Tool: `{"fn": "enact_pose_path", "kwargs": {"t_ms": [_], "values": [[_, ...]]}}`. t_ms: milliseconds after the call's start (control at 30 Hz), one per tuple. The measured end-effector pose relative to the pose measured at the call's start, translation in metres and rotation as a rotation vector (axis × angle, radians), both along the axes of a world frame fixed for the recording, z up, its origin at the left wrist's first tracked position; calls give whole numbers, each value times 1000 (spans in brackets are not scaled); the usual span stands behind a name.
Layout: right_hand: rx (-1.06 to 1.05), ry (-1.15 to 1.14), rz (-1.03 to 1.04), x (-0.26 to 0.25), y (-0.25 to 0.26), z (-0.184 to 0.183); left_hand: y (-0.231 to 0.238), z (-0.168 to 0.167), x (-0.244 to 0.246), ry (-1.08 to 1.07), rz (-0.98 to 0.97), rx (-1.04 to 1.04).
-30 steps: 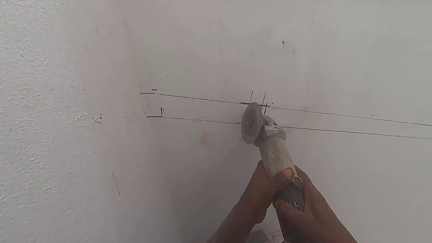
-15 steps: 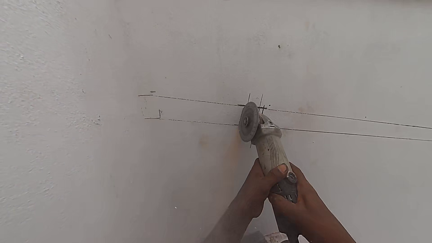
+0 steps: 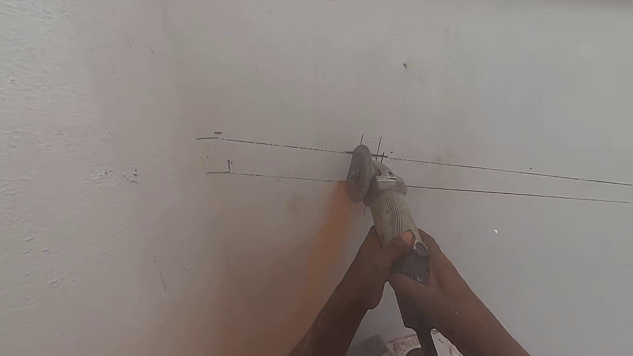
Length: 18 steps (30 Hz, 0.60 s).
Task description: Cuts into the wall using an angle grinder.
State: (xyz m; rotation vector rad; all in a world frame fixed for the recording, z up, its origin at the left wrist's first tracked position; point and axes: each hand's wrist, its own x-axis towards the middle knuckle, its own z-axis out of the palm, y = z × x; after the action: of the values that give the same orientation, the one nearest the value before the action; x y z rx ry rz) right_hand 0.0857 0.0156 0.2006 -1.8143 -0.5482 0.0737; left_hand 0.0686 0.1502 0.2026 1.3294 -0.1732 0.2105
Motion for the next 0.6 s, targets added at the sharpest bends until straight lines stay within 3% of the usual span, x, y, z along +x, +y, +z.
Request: {"fn": "enact_pose_path", "kwargs": {"t_ms": [300, 600], "values": [[15, -4, 19, 3, 0, -1, 0, 0, 0, 5, -9, -33], [108, -85, 13, -33, -33, -21, -22, -8, -19, -3, -92, 44]]}}
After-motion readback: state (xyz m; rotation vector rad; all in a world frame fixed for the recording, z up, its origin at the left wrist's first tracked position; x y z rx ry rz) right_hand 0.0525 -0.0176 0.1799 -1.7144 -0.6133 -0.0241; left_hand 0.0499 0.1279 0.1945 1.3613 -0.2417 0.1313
